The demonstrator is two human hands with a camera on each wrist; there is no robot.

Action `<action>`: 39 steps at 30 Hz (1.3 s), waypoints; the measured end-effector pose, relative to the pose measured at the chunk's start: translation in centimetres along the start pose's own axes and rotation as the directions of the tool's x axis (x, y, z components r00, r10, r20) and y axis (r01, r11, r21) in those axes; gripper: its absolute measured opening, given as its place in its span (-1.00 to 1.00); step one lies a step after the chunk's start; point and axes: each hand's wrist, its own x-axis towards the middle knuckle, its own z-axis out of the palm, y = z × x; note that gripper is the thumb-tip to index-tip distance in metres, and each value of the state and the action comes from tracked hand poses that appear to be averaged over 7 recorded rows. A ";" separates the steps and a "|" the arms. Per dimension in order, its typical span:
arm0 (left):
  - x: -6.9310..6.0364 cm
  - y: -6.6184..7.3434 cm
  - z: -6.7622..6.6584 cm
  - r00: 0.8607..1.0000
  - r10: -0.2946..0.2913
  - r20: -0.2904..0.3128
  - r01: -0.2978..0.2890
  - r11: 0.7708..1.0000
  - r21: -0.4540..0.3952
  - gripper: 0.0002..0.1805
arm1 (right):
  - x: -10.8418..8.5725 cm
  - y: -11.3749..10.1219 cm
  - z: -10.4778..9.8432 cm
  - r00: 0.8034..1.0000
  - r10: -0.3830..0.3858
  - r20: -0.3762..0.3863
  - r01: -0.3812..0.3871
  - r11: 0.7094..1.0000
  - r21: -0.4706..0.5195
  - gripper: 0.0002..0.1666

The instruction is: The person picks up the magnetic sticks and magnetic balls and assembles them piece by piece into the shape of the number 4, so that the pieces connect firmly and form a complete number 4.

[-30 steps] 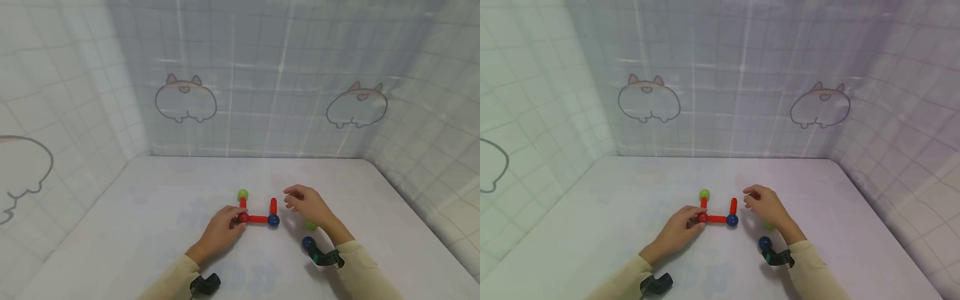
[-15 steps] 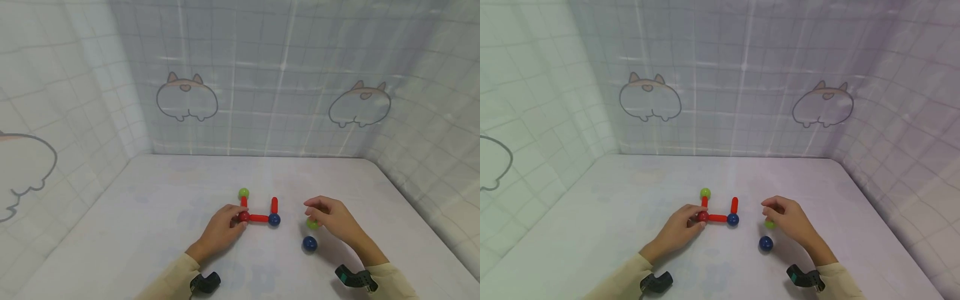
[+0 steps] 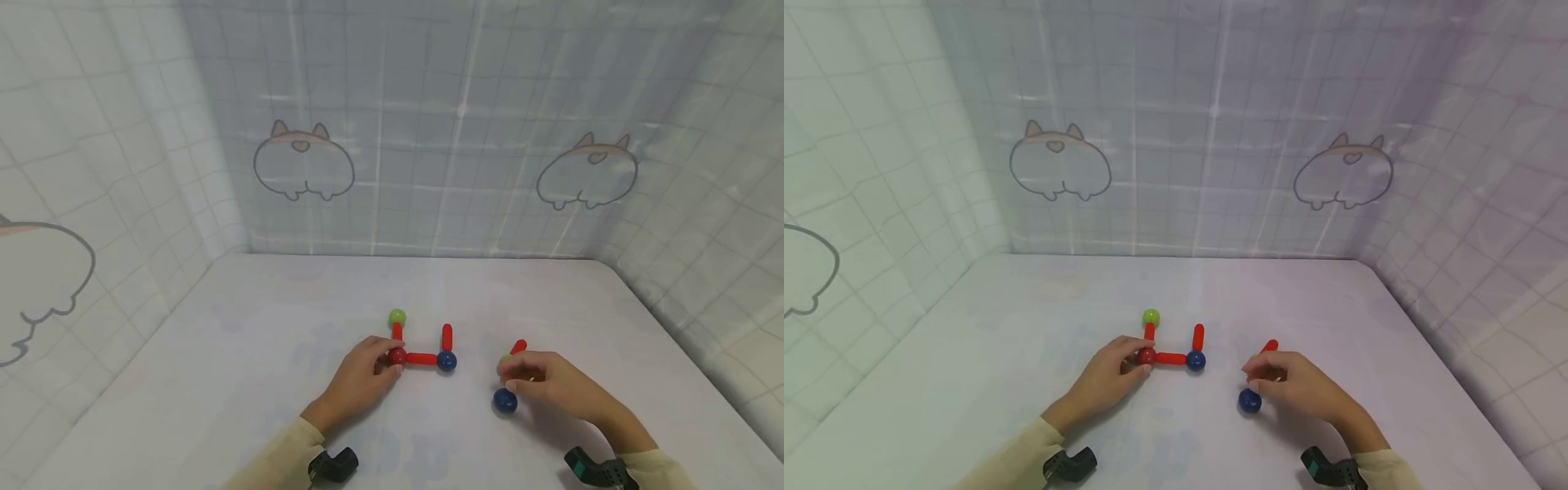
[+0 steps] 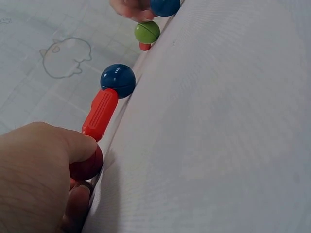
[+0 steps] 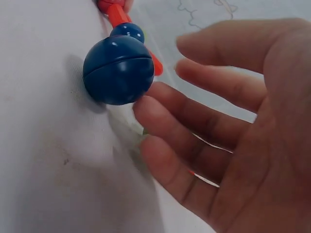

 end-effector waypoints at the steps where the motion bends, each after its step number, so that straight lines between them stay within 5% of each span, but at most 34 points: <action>1: -0.1 0.0 0.0 1.000 -0.006 0.001 0.006 1.000 0.000 -0.56 | 0.0 0.1 0.1 1.000 -0.010 0.018 0.010 1.000 -0.001 -0.69; 10: -0.5 -0.3 0.1 1.000 0.014 0.006 -0.014 1.000 -0.006 -0.57 | -0.4 0.2 0.8 0.991 -0.041 0.125 0.041 0.999 0.003 -0.65; 24: -0.3 -0.1 0.1 1.000 0.019 0.003 -0.019 1.000 -0.002 -0.56 | -0.2 0.0 1.1 0.997 -0.031 0.065 0.038 0.993 -0.112 -0.66; 34: 0.0 0.2 -0.2 1.000 0.011 0.008 -0.011 1.000 -0.008 -0.55 | 0.0 -0.3 0.8 0.999 0.044 0.000 -0.043 0.993 0.106 -0.60; 39: 0.0 0.1 -0.2 1.000 -0.004 0.006 0.004 1.000 0.013 -0.54 | 0.6 -0.5 1.0 0.998 -0.020 -0.058 0.029 0.986 0.164 -0.57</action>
